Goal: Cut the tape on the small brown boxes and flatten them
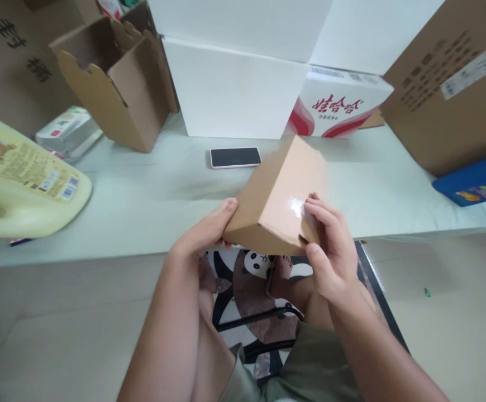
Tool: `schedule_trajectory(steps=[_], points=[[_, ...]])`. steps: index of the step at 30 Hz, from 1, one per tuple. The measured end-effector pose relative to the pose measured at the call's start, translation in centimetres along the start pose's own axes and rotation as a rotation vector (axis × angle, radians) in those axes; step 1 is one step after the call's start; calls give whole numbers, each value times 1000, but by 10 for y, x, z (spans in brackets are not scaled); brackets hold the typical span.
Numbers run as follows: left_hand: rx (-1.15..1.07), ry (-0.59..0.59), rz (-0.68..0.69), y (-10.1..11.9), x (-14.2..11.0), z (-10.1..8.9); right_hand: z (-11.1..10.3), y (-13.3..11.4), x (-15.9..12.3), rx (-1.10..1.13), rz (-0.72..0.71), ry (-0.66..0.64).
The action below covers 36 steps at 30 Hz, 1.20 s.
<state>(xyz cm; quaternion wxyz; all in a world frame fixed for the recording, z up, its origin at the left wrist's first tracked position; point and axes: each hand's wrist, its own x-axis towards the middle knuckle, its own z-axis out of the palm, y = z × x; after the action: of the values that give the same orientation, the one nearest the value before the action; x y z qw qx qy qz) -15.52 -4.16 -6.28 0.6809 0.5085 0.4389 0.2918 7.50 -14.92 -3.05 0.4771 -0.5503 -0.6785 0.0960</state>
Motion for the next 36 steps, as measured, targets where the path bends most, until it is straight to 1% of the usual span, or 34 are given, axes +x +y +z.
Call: schedule_trajectory(steps=[3,5,7,8,9,10,11,12,13,14,15,16,18,19,20,23,24,25,26,27,29,31,33,35,36], points=[[17,-60,-98,-4,1,5,-2,6,0,-30,-35,-26],[94,-87,-136,-9,4,5,0,10,0,-30,-57,-31],[255,-74,-141,-12,7,4,5,15,0,-16,-79,-50],[344,-43,-129,-12,9,3,7,17,0,-15,-95,-66],[418,20,-92,-10,9,2,9,18,1,-17,-112,-86],[458,107,-20,-7,10,2,11,19,3,-19,-129,-108],[458,200,86,-4,9,1,13,20,5,-22,-148,-129],[434,281,223,0,9,1,15,19,8,-23,-165,-149],[404,332,372,5,8,2,18,17,10,-18,-179,-167],[372,342,510,8,8,2,20,15,12,-4,-194,-186],[346,313,613,10,8,3,23,13,12,18,-210,-207],[338,272,678,11,8,3,26,11,12,44,-224,-228],[345,221,723,10,10,5,31,8,10,90,-222,-240],[343,215,723,8,11,6,31,7,8,106,-206,-205],[336,214,716,6,13,7,31,9,6,111,-181,-130],[298,216,694,2,15,8,21,25,7,26,-60,218],[287,220,693,2,15,7,15,36,9,-49,3,288],[278,228,695,2,16,7,8,48,11,-144,81,301],[273,237,697,2,16,6,2,62,14,-250,169,261],[269,245,700,2,17,6,-4,76,15,-353,261,180],[268,251,699,2,18,5,-15,102,16,-529,425,-38],[265,243,699,2,20,6,-22,118,14,-655,526,-232],[256,240,703,2,21,7,-25,122,12,-737,579,-350],[247,245,709,2,23,8,-25,114,13,-736,643,-389],[246,248,709,2,23,9,-25,107,14,-682,692,-388]])
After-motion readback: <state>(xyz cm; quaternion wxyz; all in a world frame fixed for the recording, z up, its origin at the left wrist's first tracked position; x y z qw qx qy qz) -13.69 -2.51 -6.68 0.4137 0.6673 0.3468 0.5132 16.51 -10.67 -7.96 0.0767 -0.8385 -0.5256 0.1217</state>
